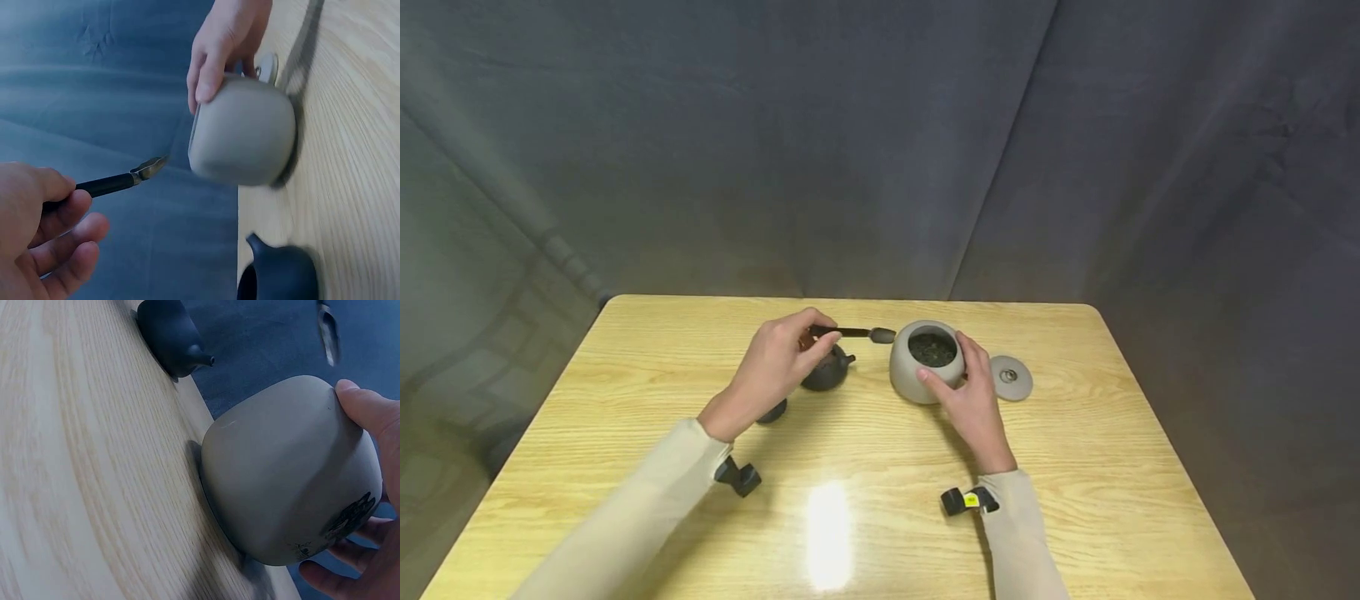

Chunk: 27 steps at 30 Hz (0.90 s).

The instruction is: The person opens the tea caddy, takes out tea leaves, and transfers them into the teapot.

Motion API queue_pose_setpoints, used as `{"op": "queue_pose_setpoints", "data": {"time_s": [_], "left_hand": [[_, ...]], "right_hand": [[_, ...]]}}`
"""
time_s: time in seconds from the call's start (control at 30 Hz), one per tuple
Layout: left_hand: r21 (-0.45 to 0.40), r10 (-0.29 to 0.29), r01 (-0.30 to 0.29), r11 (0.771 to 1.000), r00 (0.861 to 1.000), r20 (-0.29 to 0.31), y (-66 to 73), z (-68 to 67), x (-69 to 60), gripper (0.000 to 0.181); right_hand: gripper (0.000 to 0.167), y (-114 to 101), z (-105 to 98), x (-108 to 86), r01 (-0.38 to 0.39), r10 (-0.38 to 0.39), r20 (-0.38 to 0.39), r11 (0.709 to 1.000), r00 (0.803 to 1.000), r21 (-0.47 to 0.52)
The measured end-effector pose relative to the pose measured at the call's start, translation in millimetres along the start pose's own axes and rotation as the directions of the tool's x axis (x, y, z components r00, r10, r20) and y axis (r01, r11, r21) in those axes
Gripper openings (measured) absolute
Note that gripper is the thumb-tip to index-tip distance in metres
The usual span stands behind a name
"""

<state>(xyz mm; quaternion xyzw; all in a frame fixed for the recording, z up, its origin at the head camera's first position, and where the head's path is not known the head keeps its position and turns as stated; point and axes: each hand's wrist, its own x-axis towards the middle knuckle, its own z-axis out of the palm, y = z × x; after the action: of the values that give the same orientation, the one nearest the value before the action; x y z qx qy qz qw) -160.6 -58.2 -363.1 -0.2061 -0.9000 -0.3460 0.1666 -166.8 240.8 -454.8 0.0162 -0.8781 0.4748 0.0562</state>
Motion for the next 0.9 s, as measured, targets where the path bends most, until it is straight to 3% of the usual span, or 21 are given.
{"op": "queue_pose_setpoints", "data": {"time_s": [0.27,0.57,0.73,0.9], "left_hand": [[0.035,0.074,-0.074,0.997,0.997,0.013,17.0,23.2,14.4,0.012],[0.11,0.116,-0.121,0.986,0.992,0.049,20.1,39.2,18.6,0.013],[0.199,0.165,-0.179,0.963,0.983,0.086,20.9,45.7,21.2,0.015],[0.29,0.22,-0.259,0.921,0.962,0.16,22.9,54.8,27.5,0.015]], "right_hand": [[0.095,-2,4,-0.1,-0.006,0.006,0.005,1.0,1.0,0.007],[0.095,-5,4,-1.7,0.0,0.0,0.002,1.0,1.0,0.013],[0.094,-5,5,-3.4,0.003,-0.003,0.008,1.0,1.0,0.016],[0.094,-5,5,-5.5,-0.002,0.002,0.012,1.0,1.0,0.015]]}}
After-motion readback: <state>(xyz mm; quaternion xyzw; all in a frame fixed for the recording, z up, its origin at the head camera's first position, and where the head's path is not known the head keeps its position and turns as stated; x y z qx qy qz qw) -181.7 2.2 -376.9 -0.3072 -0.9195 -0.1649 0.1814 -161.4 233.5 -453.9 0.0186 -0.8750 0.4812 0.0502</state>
